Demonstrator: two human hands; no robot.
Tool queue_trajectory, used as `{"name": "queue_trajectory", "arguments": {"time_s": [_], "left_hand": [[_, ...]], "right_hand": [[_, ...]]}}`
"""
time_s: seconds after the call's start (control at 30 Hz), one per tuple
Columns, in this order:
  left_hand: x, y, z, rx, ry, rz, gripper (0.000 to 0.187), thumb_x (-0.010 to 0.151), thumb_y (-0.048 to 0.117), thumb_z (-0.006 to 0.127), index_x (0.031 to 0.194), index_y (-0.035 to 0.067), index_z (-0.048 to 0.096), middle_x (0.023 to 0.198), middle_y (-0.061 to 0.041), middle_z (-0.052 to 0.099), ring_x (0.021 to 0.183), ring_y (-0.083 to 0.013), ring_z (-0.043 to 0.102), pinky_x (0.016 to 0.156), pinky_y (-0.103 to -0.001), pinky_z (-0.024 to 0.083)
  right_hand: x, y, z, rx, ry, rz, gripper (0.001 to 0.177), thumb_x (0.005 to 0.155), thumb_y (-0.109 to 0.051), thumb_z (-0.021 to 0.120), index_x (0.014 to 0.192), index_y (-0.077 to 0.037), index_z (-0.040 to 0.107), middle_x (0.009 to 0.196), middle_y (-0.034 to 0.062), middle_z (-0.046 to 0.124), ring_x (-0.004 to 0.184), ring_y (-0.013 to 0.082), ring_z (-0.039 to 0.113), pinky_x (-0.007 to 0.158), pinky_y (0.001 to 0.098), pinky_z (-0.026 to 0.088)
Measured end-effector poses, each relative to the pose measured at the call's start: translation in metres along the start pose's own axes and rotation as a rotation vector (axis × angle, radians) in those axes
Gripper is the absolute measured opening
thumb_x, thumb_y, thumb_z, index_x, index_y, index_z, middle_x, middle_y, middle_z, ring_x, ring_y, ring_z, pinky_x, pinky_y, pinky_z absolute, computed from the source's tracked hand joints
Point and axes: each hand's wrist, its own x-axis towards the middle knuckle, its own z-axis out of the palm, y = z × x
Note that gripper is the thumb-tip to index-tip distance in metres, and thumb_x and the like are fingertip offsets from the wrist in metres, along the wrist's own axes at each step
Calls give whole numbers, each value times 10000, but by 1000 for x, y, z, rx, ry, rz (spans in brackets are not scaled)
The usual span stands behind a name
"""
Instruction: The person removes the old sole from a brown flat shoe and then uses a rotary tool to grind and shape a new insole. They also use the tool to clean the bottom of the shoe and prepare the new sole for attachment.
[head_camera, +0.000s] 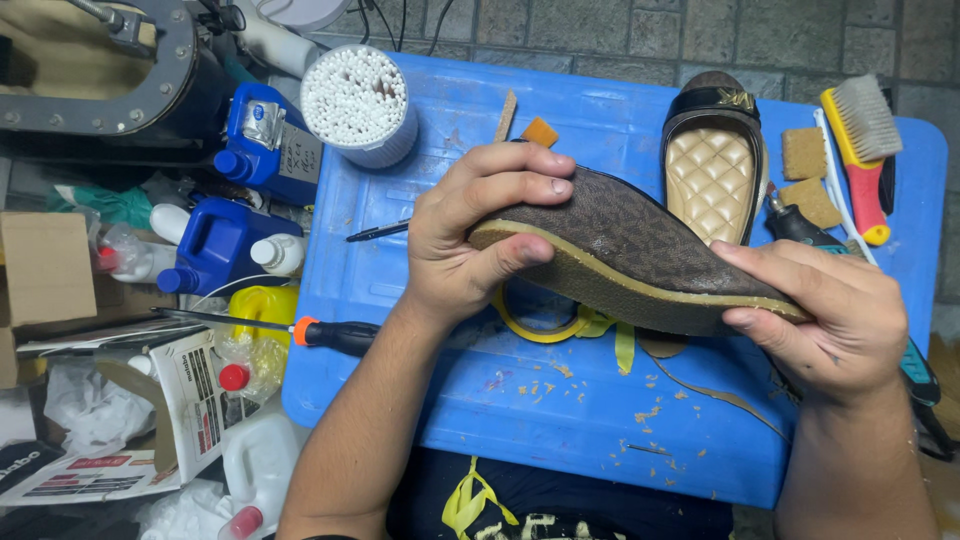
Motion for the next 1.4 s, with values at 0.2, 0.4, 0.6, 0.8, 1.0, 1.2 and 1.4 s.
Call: {"name": "queue_trajectory", "arguments": {"time_s": [0.2,0.4,0.6,0.8,1.0,1.2,1.4], "left_hand": [[4,11,-3,-48,-40,-111,254,1042,218,776,1230,58,715,1265,-86,726,1229,-180,695,1120,-300,543],[6,23,-8,-46,43,-353,216,1060,191,705,1194,32,761,1054,-61,784,996,-101,723,964,-265,587],[29,49,-32,6,28,-546,346,1006,324,695,1170,40,805,938,-55,792,864,-115,697,747,-252,558],[19,93,-42,1166,-148,-627,514,936,566,709,1270,176,727,872,-155,772,843,-367,725,750,-471,543],[-1,82,-54,403,-442,-19,302,1047,193,625,1341,132,662,1304,-85,713,1200,-278,703,1042,-392,571],[-11,88,-51,418,-605,188,615,705,425,805,1204,84,688,1149,-81,733,1056,-304,700,918,-411,542],[-22,80,-38,566,-507,201,416,782,357,828,1144,174,735,1082,31,743,1023,-203,720,834,-367,549]], "right_hand": [[-16,12,-9,151,-50,258,473,849,-139,770,1270,63,699,908,105,687,734,116,631,665,224,465],[-33,13,4,753,-33,630,415,1007,-85,625,1354,143,613,1222,201,722,1069,220,713,973,325,562],[-29,-2,44,949,-5,809,461,1043,-176,568,1388,129,577,1228,193,706,1069,240,688,941,364,540],[-45,-26,73,1639,-176,879,403,1124,-273,494,1334,64,565,955,223,751,610,266,753,400,331,587],[-77,-20,82,1569,-199,1163,454,1061,-408,457,1213,-7,606,808,211,747,432,243,691,265,295,484],[-102,-5,78,1617,-150,1259,484,1077,-448,443,1200,-8,604,767,206,734,466,246,695,251,280,456],[-109,-12,84,1606,-198,1294,454,1054,-434,437,1225,-38,580,713,204,702,452,246,690,235,296,447]]}}
